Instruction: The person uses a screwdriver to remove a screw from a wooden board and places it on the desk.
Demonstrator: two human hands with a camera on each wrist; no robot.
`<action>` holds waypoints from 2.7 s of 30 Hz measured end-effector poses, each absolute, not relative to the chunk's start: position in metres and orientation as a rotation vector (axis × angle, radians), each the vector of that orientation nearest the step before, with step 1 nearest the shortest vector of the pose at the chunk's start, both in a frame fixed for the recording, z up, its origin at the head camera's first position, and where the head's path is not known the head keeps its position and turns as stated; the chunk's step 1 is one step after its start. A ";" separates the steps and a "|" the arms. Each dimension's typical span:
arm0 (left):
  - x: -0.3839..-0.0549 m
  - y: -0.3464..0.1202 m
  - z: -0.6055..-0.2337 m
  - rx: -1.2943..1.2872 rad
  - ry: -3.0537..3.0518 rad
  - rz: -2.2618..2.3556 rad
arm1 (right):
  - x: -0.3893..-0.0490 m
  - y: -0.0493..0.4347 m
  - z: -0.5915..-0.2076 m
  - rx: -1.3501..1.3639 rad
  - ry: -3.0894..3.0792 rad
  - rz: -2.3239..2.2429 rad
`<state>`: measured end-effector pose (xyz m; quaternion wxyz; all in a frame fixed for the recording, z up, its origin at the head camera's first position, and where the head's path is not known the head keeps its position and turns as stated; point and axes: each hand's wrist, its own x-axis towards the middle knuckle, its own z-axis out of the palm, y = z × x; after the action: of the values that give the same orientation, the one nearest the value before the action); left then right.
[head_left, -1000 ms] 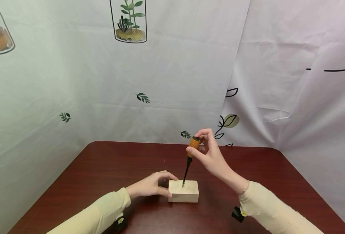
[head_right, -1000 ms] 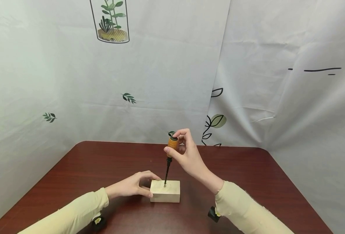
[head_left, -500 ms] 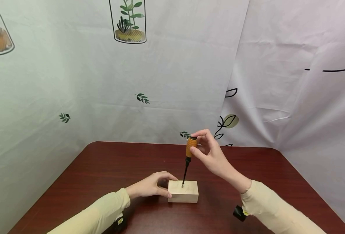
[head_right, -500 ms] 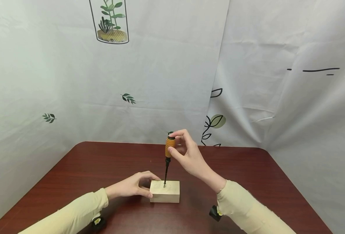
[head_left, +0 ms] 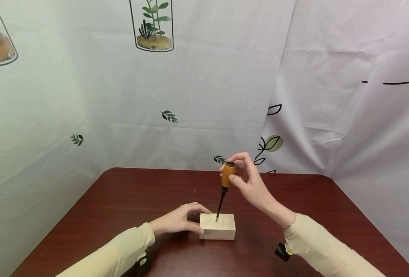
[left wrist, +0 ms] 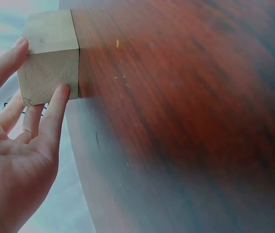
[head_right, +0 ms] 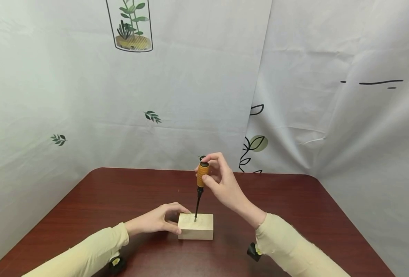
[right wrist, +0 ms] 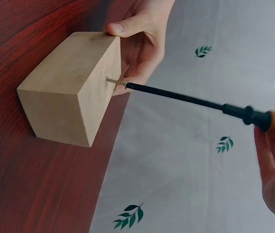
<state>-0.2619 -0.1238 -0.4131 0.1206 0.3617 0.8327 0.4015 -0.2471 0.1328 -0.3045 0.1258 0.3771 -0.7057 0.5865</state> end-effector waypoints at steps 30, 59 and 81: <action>-0.262 -0.124 -0.414 1.032 2.442 1.157 | -0.253 0.143 -0.306 1.096 -2.025 1.701; -0.262 -0.124 -0.414 1.040 2.423 1.186 | -0.251 0.138 -0.303 1.102 -2.090 1.624; -0.263 -0.124 -0.414 1.013 2.432 1.168 | -0.250 0.138 -0.292 0.931 -2.183 1.604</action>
<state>-0.2625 -0.1244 -0.4144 0.1296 0.3486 0.8368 0.4019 -0.2502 0.1383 -0.2922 0.1383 0.3219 -0.7547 0.5546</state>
